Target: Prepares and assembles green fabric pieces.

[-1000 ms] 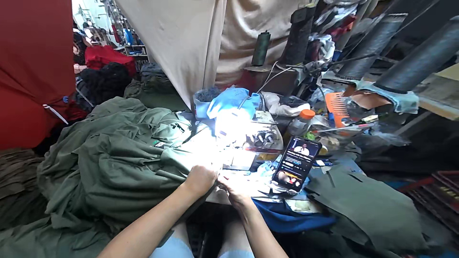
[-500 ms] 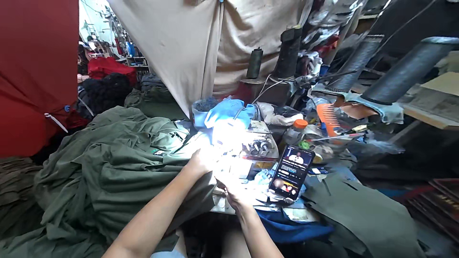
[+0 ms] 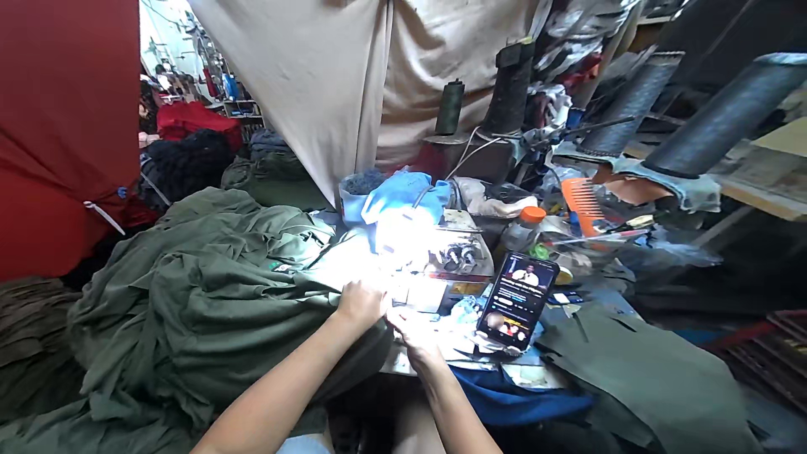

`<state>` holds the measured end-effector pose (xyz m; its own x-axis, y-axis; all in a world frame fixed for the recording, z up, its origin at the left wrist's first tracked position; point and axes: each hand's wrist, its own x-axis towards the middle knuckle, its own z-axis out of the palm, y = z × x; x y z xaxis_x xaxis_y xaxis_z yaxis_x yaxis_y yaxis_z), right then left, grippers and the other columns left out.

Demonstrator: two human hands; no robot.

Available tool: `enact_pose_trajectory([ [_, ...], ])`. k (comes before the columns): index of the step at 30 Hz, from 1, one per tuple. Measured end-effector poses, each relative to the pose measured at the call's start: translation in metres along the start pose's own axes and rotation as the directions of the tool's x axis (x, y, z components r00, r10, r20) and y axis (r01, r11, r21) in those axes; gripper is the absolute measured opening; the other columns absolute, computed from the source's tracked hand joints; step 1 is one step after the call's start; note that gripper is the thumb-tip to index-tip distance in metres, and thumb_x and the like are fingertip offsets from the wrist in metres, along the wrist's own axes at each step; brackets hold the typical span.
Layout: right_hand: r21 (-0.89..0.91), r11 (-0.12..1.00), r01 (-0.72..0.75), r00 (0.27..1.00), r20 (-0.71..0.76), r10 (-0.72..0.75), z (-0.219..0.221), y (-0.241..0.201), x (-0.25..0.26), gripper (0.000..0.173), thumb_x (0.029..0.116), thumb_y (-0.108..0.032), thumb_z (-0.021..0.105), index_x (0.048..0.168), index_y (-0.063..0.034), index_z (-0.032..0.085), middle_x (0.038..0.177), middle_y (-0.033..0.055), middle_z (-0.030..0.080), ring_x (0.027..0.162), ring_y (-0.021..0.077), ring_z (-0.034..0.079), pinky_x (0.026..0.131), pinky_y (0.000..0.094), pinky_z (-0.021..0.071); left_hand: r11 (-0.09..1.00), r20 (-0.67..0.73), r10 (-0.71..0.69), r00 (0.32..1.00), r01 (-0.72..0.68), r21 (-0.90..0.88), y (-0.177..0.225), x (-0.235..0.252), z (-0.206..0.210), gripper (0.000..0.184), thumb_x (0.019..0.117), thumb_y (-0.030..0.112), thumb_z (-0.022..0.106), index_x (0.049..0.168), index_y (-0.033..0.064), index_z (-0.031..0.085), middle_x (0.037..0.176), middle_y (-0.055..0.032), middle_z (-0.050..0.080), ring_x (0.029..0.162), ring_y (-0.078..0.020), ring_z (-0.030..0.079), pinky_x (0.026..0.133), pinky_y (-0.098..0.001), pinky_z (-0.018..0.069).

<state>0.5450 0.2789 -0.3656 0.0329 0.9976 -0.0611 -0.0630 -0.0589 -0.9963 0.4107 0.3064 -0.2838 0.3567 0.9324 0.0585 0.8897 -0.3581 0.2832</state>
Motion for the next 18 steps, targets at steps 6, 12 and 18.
enact_pose_trajectory([
  [6,0.016,0.998,0.056,0.995,-0.083,-0.055,0.003,-0.004,0.014,0.008,0.0927,-0.005,0.071,0.096,-0.0001,0.067,0.079,0.0047,0.064,0.071,0.0097,0.061,0.066,0.0271,0.0525,0.998,0.099,-0.009,0.995,0.015,-0.062,-0.004,0.035,-0.010,0.033,0.0962,0.026,0.065,0.119,0.0027,0.070,0.127,-0.0209,0.065,0.124,-0.0388,0.059,0.102,-0.0619,0.0462],
  [12,0.028,0.998,0.063,0.997,-0.044,-0.062,-0.010,0.012,-0.035,0.007,0.0924,-0.004,0.069,0.087,-0.0001,0.069,0.072,0.0010,0.066,0.064,0.0060,0.061,0.063,0.0233,0.0525,0.985,0.143,-0.069,0.987,0.044,0.169,-0.044,-0.026,-0.058,0.025,0.0967,0.022,0.065,0.114,0.0062,0.074,0.110,-0.0183,0.072,0.107,-0.0385,0.068,0.089,-0.0613,0.0526],
  [18,0.084,0.995,0.062,0.998,-0.003,-0.062,-0.009,0.012,-0.054,0.017,0.1003,-0.008,0.061,0.088,-0.0031,0.072,0.078,-0.0017,0.069,0.072,0.0034,0.063,0.071,0.0221,0.0532,0.912,-0.407,0.369,0.835,-0.411,-0.015,-0.073,-0.060,-0.003,0.023,0.0952,0.027,0.069,0.085,0.0084,0.077,0.081,-0.0066,0.071,0.083,-0.0253,0.069,0.079,-0.0480,0.0574],
])
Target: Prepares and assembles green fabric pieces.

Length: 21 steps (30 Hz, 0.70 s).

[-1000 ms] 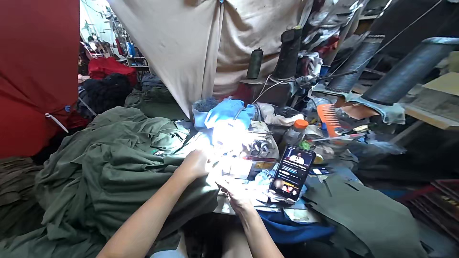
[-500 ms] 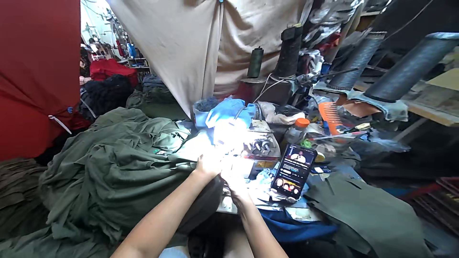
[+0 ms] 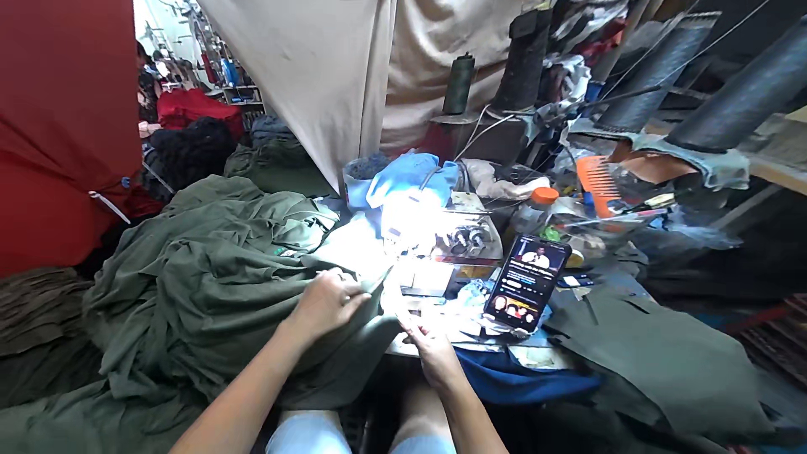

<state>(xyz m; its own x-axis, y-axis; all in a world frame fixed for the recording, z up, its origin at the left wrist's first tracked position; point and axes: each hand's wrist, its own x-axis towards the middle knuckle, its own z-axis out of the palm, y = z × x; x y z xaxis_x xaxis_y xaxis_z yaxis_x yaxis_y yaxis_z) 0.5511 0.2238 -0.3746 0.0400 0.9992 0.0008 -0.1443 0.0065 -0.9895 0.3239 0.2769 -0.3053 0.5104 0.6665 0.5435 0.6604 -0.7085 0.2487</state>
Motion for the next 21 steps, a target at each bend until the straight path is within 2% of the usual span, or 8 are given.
enact_pose_trajectory([
  [4,0.055,0.998,0.024,0.999,-0.035,-0.022,0.005,0.002,0.002,0.016,0.0957,-0.003,0.066,0.082,-0.0017,0.073,0.069,-0.0004,0.066,0.062,0.0040,0.058,0.062,0.0195,0.0496,0.996,-0.101,0.086,0.991,-0.084,0.024,0.024,-0.016,0.042,0.026,0.0980,0.034,0.063,0.089,0.0173,0.080,0.085,-0.0011,0.073,0.081,-0.0183,0.068,0.076,-0.0397,0.0547],
  [8,0.093,0.996,-0.002,1.000,-0.022,0.004,0.006,0.001,-0.001,0.011,0.0947,-0.001,0.067,0.085,0.0008,0.072,0.073,0.0042,0.070,0.066,0.0078,0.064,0.063,0.0214,0.0537,0.997,-0.197,0.075,0.977,-0.079,-0.010,0.028,-0.020,0.061,0.015,0.0937,0.027,0.069,0.092,0.0178,0.081,0.087,-0.0005,0.073,0.087,-0.0183,0.067,0.081,-0.0365,0.0539],
  [10,0.101,0.995,-0.018,1.000,-0.013,0.020,0.005,0.000,-0.003,0.011,0.0950,0.000,0.067,0.086,0.0010,0.072,0.075,0.0054,0.070,0.069,0.0090,0.066,0.066,0.0219,0.0545,0.996,-0.197,0.089,0.976,-0.093,-0.011,0.025,-0.023,0.063,0.014,0.0902,0.023,0.071,0.099,0.0182,0.081,0.096,-0.0001,0.076,0.095,-0.0189,0.068,0.088,-0.0389,0.0528],
  [12,0.116,0.993,-0.028,1.000,0.001,0.028,0.005,-0.001,-0.003,0.010,0.0951,0.000,0.066,0.087,0.0014,0.072,0.077,0.0063,0.071,0.071,0.0100,0.066,0.068,0.0229,0.0543,0.996,-0.156,0.077,0.985,-0.068,0.063,0.020,-0.026,0.065,0.029,0.0824,0.025,0.073,0.110,0.0184,0.079,0.108,-0.0028,0.075,0.103,-0.0245,0.067,0.090,-0.0457,0.0527],
  [13,0.118,0.993,-0.027,1.000,0.010,0.026,0.005,-0.001,-0.003,0.010,0.0950,0.001,0.066,0.087,0.0014,0.072,0.078,0.0065,0.071,0.072,0.0105,0.066,0.069,0.0233,0.0544,0.995,-0.157,0.057,0.986,-0.044,0.084,0.018,-0.027,0.067,0.033,0.0797,0.025,0.074,0.112,0.0172,0.078,0.109,-0.0056,0.074,0.103,-0.0276,0.067,0.088,-0.0484,0.0528],
  [15,0.111,0.994,-0.019,1.000,0.017,0.017,0.005,-0.001,-0.003,0.009,0.0945,0.001,0.066,0.088,0.0011,0.072,0.078,0.0063,0.071,0.073,0.0105,0.066,0.070,0.0236,0.0546,0.998,-0.191,0.008,0.982,0.004,0.062,0.014,-0.027,0.069,0.024,0.0832,0.026,0.075,0.105,0.0169,0.079,0.101,-0.0061,0.072,0.100,-0.0273,0.066,0.085,-0.0475,0.0527],
  [18,0.095,0.995,-0.007,1.000,0.005,0.006,0.006,-0.001,-0.004,0.009,0.0935,0.002,0.067,0.086,0.0011,0.072,0.077,0.0063,0.071,0.072,0.0109,0.066,0.070,0.0241,0.0546,1.000,-0.217,-0.009,0.976,0.005,-0.020,0.017,-0.026,0.068,0.010,0.0869,0.024,0.073,0.091,0.0174,0.079,0.091,-0.0012,0.074,0.093,-0.0224,0.067,0.089,-0.0450,0.0516],
  [21,0.103,0.995,-0.012,1.000,-0.005,0.013,0.004,0.001,-0.004,0.009,0.0932,0.002,0.067,0.086,0.0010,0.072,0.077,0.0061,0.071,0.072,0.0108,0.066,0.069,0.0236,0.0551,0.999,-0.269,-0.012,0.963,0.001,-0.040,0.019,-0.029,0.070,0.013,0.0886,0.024,0.070,0.091,0.0149,0.079,0.089,-0.0015,0.075,0.092,-0.0230,0.067,0.087,-0.0423,0.0524],
])
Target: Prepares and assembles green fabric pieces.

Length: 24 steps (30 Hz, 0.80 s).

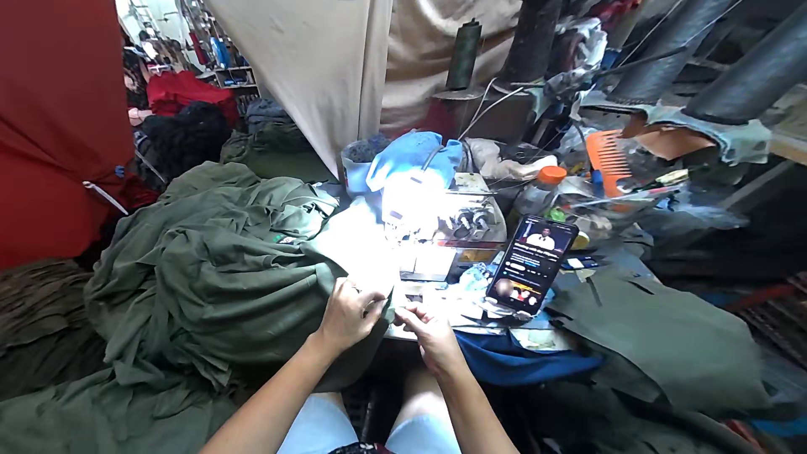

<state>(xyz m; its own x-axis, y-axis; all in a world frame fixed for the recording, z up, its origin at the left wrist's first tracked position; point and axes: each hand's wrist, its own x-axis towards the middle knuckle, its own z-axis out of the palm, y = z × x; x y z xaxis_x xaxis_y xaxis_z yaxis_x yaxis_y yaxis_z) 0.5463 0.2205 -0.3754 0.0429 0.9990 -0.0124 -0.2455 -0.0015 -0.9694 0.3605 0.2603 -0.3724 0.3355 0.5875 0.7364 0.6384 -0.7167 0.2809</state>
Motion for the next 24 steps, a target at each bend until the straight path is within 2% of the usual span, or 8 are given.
enact_pose_trajectory([
  [2,0.009,1.000,-0.009,1.000,0.006,0.009,-0.002,-0.001,-0.001,0.008,0.0937,0.000,0.067,0.087,0.0000,0.071,0.080,0.0055,0.070,0.075,0.0107,0.066,0.072,0.0243,0.0553,1.000,-0.030,0.001,1.000,-0.002,-0.009,-0.002,-0.004,0.001,0.013,0.0886,0.025,0.071,0.093,0.0146,0.078,0.091,-0.0033,0.072,0.094,-0.0235,0.065,0.087,-0.0417,0.0512],
  [8,-0.003,1.000,0.008,1.000,0.003,-0.008,-0.001,0.001,-0.002,0.009,0.0926,0.002,0.068,0.086,-0.0006,0.073,0.078,0.0048,0.071,0.073,0.0089,0.065,0.070,0.0221,0.0540,0.994,-0.078,0.090,0.993,-0.094,-0.049,0.009,-0.005,0.002,0.007,0.0897,0.019,0.072,0.090,0.0153,0.078,0.086,0.0012,0.073,0.094,-0.0169,0.064,0.092,-0.0357,0.0468],
  [12,0.063,0.998,-0.020,1.000,-0.011,0.021,0.000,0.000,-0.003,0.008,0.0928,0.002,0.067,0.087,-0.0010,0.072,0.082,0.0050,0.069,0.076,0.0108,0.065,0.076,0.0265,0.0567,0.988,-0.053,0.084,0.995,-0.090,-0.122,0.000,-0.012,0.006,0.012,0.0910,0.016,0.070,0.100,0.0135,0.078,0.094,-0.0019,0.072,0.097,-0.0175,0.064,0.091,-0.0348,0.0511],
  [14,0.151,0.987,-0.058,0.998,-0.004,0.059,0.001,-0.002,-0.003,0.011,0.0952,0.003,0.062,0.088,-0.0004,0.068,0.083,0.0064,0.069,0.078,0.0130,0.067,0.079,0.0297,0.0577,0.993,-0.054,0.053,0.997,-0.058,-0.104,0.000,-0.016,0.006,0.022,0.0920,0.022,0.071,0.112,0.0145,0.075,0.109,-0.0019,0.072,0.108,-0.0181,0.063,0.099,-0.0381,0.0482],
  [17,0.307,0.939,-0.152,0.988,0.024,0.152,0.004,-0.007,-0.004,0.014,0.1003,0.002,0.050,0.092,-0.0016,0.061,0.086,0.0087,0.069,0.082,0.0165,0.068,0.082,0.0340,0.0579,0.999,0.018,-0.035,0.999,0.034,0.030,-0.004,-0.019,0.003,0.043,0.0823,0.026,0.068,0.123,0.0120,0.072,0.121,-0.0070,0.070,0.120,-0.0274,0.060,0.104,-0.0513,0.0450],
  [19,0.387,0.904,-0.181,0.983,0.039,0.180,0.004,-0.007,-0.004,0.015,0.1021,0.000,0.045,0.096,-0.0017,0.059,0.086,0.0099,0.068,0.082,0.0172,0.068,0.083,0.0349,0.0580,0.999,0.029,-0.033,0.999,0.033,0.012,-0.010,-0.021,0.004,0.030,0.0839,0.024,0.067,0.111,0.0169,0.079,0.114,-0.0015,0.073,0.116,-0.0227,0.062,0.102,-0.0492,0.0452],
  [21,0.395,0.902,-0.175,0.983,0.026,0.180,0.003,-0.007,-0.004,0.016,0.1020,0.000,0.045,0.093,-0.0026,0.058,0.084,0.0090,0.068,0.079,0.0157,0.068,0.081,0.0331,0.0578,0.997,-0.023,-0.022,0.999,0.021,-0.077,-0.013,-0.023,0.004,0.014,0.0892,0.021,0.070,0.097,0.0176,0.081,0.105,0.0021,0.074,0.109,-0.0176,0.062,0.101,-0.0444,0.0434],
  [24,0.233,0.966,-0.112,0.993,-0.014,0.119,0.001,-0.004,-0.003,0.015,0.0991,0.003,0.053,0.088,-0.0028,0.062,0.084,0.0066,0.069,0.081,0.0140,0.067,0.079,0.0306,0.0573,0.986,-0.101,-0.056,0.993,0.039,-0.160,-0.007,-0.020,0.000,0.011,0.0929,0.021,0.072,0.096,0.0192,0.082,0.097,0.0049,0.074,0.103,-0.0129,0.062,0.099,-0.0384,0.0442],
])
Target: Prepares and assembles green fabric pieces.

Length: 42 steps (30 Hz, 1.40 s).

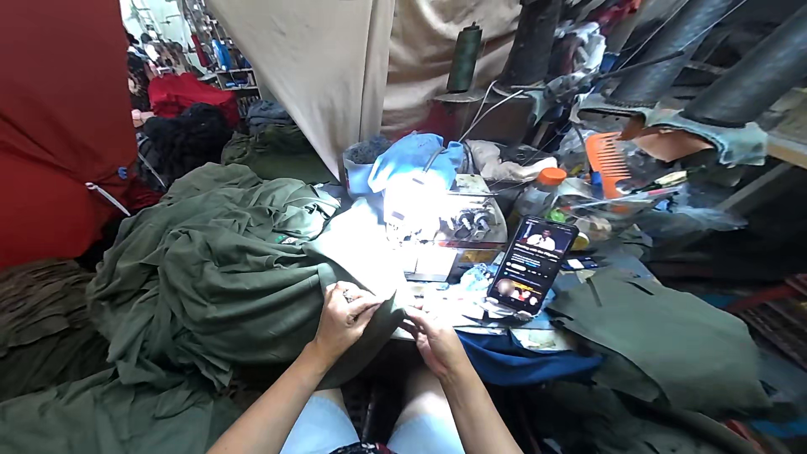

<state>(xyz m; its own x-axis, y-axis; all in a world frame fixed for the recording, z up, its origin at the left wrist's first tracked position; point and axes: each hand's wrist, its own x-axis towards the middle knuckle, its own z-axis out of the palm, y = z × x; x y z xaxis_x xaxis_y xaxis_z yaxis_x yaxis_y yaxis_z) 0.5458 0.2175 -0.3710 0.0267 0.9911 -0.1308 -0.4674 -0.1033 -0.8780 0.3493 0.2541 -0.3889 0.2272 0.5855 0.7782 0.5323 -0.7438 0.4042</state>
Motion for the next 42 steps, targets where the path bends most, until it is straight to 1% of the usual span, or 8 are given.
enact_pose_trajectory([
  [5,-0.166,0.984,0.066,0.997,0.044,-0.059,-0.002,0.005,0.001,0.011,0.0948,0.001,0.064,0.087,-0.0010,0.071,0.080,0.0060,0.071,0.074,0.0091,0.065,0.067,0.0218,0.0523,0.994,0.013,0.109,0.994,-0.109,0.003,0.013,0.007,0.000,0.012,0.0900,0.017,0.074,0.099,0.0182,0.082,0.095,0.0031,0.072,0.099,-0.0133,0.061,0.091,-0.0330,0.0469],
  [19,-0.160,0.982,0.096,0.995,0.024,-0.094,0.000,0.007,0.001,0.012,0.0957,-0.003,0.066,0.089,0.0004,0.076,0.082,0.0070,0.075,0.079,0.0110,0.070,0.076,0.0255,0.0569,0.946,0.098,0.312,0.945,-0.318,0.058,0.011,0.003,0.004,0.014,0.0950,0.015,0.069,0.101,0.0150,0.081,0.090,-0.0005,0.072,0.095,-0.0163,0.062,0.094,-0.0331,0.0471],
  [22,-0.179,0.973,0.144,0.990,0.025,-0.142,0.003,0.006,0.002,0.014,0.0952,-0.002,0.067,0.084,0.0018,0.074,0.076,0.0076,0.073,0.073,0.0115,0.070,0.077,0.0272,0.0586,0.938,0.053,0.316,0.947,-0.320,0.136,0.008,0.003,0.009,0.024,0.0956,0.039,0.071,0.104,0.0177,0.076,0.107,-0.0010,0.071,0.108,-0.0179,0.060,0.101,-0.0348,0.0442],
  [24,-0.248,0.954,0.168,0.986,0.035,-0.165,0.004,0.004,0.001,0.016,0.0961,-0.001,0.065,0.082,0.0024,0.072,0.073,0.0077,0.072,0.071,0.0128,0.069,0.074,0.0280,0.0582,0.910,0.139,0.254,0.957,-0.285,0.302,0.002,0.009,0.012,0.045,0.0825,0.052,0.077,0.116,0.0214,0.069,0.123,-0.0056,0.067,0.121,-0.0271,0.058,0.109,-0.0475,0.0405],
  [27,-0.400,0.895,0.196,0.980,0.039,-0.197,0.002,0.015,0.001,0.016,0.0949,-0.001,0.065,0.079,0.0003,0.069,0.071,0.0043,0.070,0.067,0.0102,0.069,0.069,0.0261,0.0592,0.874,0.259,0.107,0.960,-0.215,0.435,0.000,0.031,0.018,0.071,0.0549,0.013,0.089,0.124,0.0218,0.075,0.116,-0.0164,0.072,0.111,-0.0420,0.065,0.099,-0.0691,0.0423],
  [30,-0.458,0.869,0.187,0.979,0.017,-0.202,-0.001,0.027,-0.001,0.019,0.0949,-0.003,0.066,0.076,-0.0014,0.067,0.071,0.0030,0.071,0.065,0.0079,0.068,0.067,0.0243,0.0583,0.838,0.316,0.021,0.949,-0.189,0.512,0.002,0.049,0.023,0.062,0.0736,0.008,0.079,0.133,0.0231,0.071,0.115,-0.0142,0.074,0.111,-0.0403,0.066,0.101,-0.0671,0.0430],
  [36,-0.490,0.843,0.222,0.966,-0.009,-0.260,0.003,0.016,0.017,0.016,0.0955,-0.003,0.063,0.082,-0.0003,0.071,0.073,0.0025,0.072,0.068,0.0076,0.068,0.070,0.0260,0.0572,0.857,0.344,-0.022,0.939,-0.159,0.490,0.000,0.059,0.022,0.054,0.0781,0.000,0.074,0.128,0.0182,0.073,0.105,-0.0175,0.075,0.110,-0.0450,0.067,0.106,-0.0710,0.0390],
  [42,-0.530,0.827,0.188,0.967,-0.046,-0.249,0.022,-0.019,0.076,0.009,0.0966,-0.003,0.064,0.093,0.0050,0.068,0.072,0.0044,0.068,0.067,0.0100,0.066,0.069,0.0278,0.0563,0.873,0.260,0.089,0.961,-0.201,0.444,-0.014,0.069,0.026,0.033,0.0909,0.003,0.067,0.119,0.0190,0.076,0.123,-0.0127,0.072,0.119,-0.0392,0.066,0.102,-0.0695,0.0441],
])
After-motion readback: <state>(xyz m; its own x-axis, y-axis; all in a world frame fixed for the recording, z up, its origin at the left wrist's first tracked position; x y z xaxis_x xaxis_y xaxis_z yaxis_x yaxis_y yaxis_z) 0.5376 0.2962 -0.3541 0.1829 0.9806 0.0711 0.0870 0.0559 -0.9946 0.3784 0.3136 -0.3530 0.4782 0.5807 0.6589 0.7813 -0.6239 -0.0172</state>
